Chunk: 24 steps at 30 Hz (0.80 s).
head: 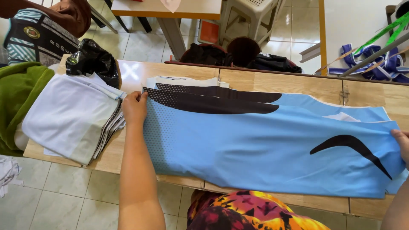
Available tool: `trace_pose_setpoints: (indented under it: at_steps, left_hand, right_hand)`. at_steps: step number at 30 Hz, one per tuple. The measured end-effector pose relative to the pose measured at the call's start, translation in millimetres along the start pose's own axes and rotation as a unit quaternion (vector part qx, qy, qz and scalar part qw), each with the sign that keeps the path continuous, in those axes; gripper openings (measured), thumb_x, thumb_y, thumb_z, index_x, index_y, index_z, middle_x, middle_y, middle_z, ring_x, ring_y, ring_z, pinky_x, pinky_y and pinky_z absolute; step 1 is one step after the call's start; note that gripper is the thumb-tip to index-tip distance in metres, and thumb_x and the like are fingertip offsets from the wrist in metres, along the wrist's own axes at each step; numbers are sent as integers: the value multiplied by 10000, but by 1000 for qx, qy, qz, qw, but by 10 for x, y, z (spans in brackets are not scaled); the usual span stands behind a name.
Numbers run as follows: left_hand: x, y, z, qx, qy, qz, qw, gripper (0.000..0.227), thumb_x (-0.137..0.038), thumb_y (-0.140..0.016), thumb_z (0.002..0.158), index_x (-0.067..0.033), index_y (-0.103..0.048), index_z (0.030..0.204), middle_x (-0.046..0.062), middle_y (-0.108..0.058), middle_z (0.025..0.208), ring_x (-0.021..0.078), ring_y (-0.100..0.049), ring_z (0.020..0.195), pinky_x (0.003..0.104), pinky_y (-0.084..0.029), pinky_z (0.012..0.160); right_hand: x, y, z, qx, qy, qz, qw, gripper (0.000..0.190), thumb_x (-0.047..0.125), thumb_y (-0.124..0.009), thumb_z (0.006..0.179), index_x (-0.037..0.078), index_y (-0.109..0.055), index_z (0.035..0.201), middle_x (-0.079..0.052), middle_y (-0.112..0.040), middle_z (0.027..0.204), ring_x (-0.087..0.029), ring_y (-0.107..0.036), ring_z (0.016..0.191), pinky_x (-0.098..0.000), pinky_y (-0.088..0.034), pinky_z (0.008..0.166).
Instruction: Folding fabric jerseys on a workbench and organizing them into stacks.
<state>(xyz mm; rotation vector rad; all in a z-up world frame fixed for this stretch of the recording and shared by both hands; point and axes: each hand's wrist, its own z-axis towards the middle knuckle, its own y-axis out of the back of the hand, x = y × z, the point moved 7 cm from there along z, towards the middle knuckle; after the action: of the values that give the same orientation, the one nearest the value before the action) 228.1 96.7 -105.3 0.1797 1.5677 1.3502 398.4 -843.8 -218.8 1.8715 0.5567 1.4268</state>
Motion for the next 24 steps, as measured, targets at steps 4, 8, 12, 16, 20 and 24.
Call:
trace_pose_setpoints:
  at_steps: [4,8,12,16,20,24]
  left_hand:
    - [24,-89,8,-3,-14,6,1000,286,-304,-623,901,-70,-642,738,117,-629,693,343,-558,681,466,-387,662]
    - [55,-104,39,-7,-2,4,1000,269,-306,-623,901,-78,-659,764,106,-647,703,341,-572,680,459,-403,667]
    - [1,-60,24,-19,8,-17,1000,256,-292,-615,905,-77,-653,771,91,-644,696,318,-569,669,446,-406,664]
    - [31,-145,44,-29,-21,7,999,286,-297,-623,910,-73,-641,733,103,-628,660,357,-552,644,475,-387,633]
    - [-5,-182,19,-48,-4,8,999,255,-277,-610,916,-71,-631,766,143,-636,694,377,-559,654,497,-395,610]
    - [-81,-100,-96,-77,13,15,997,251,-311,-603,914,-122,-619,1078,122,-592,938,330,-580,825,478,-450,728]
  right_hand:
    - [-105,-33,129,-41,106,-36,993,325,289,-658,1158,-29,-589,1152,-189,-553,1041,-326,-536,919,-436,-422,830]
    - [-88,-70,181,-42,103,-21,994,310,281,-665,1135,-16,-579,1149,-185,-563,1059,-316,-539,950,-424,-411,879]
    - [-307,-95,374,-42,122,6,992,297,275,-655,1139,-12,-579,1155,-167,-564,1055,-281,-542,964,-387,-413,875]
    - [126,-35,119,-56,95,-20,994,294,280,-695,1103,-3,-615,1123,-165,-606,992,-288,-570,888,-384,-431,792]
    - [642,-20,-165,-56,81,-63,993,269,256,-689,1090,-11,-664,1076,-153,-624,901,-289,-586,795,-404,-446,714]
    - [610,-70,-147,-113,110,-84,984,189,265,-727,1066,91,-676,1118,-132,-625,896,-286,-613,761,-421,-474,644]
